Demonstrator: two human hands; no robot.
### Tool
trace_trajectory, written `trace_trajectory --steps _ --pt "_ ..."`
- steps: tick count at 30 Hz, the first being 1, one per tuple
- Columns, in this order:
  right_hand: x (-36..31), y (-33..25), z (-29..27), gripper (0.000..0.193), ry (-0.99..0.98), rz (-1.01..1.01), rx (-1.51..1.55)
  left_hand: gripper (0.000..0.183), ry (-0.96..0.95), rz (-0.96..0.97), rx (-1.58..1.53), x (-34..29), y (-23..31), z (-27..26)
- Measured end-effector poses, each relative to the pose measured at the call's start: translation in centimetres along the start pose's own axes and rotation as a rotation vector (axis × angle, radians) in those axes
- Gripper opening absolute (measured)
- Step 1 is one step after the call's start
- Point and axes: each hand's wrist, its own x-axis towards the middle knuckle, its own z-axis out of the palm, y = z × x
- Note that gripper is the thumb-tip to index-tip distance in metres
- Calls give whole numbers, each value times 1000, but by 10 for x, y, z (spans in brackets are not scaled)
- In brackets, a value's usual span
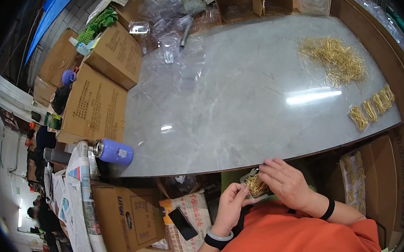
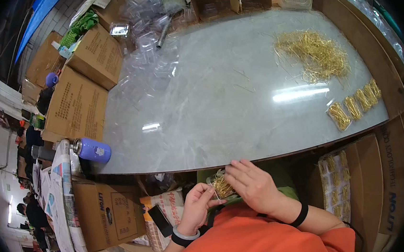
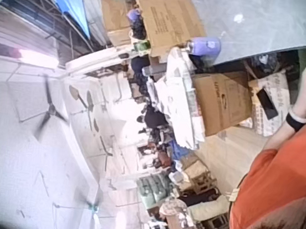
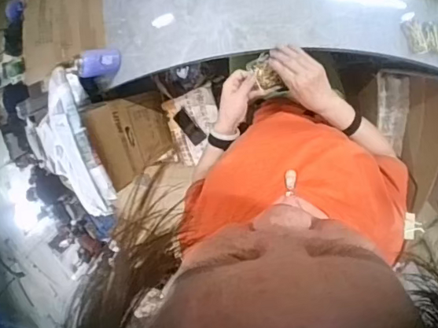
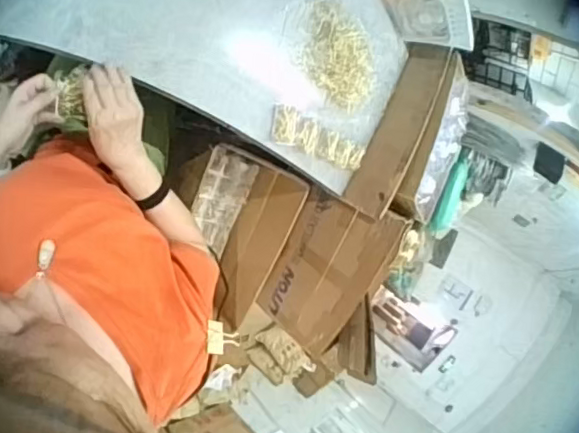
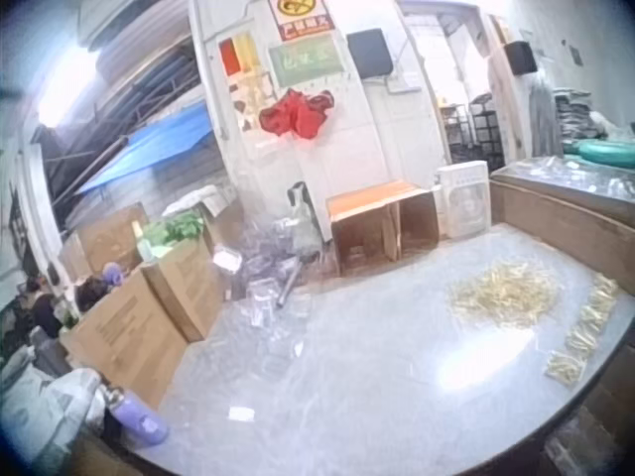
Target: Manually counting and placing small gold-colored metal wires into small plastic bags at a fabrication workbench.
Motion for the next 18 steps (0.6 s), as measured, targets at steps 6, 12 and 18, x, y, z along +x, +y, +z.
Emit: trace_trajectory --steps 6,12,18 --pt "-15 -7 3 32 4 -4 94 10 10 76 83 -12 6 9" --pt "31 4 -11 33 172 8 51 12 -75 238 192 22 60 23" --pt "48 41 11 34 189 77 22 25 150 413 1111 61 96 40"
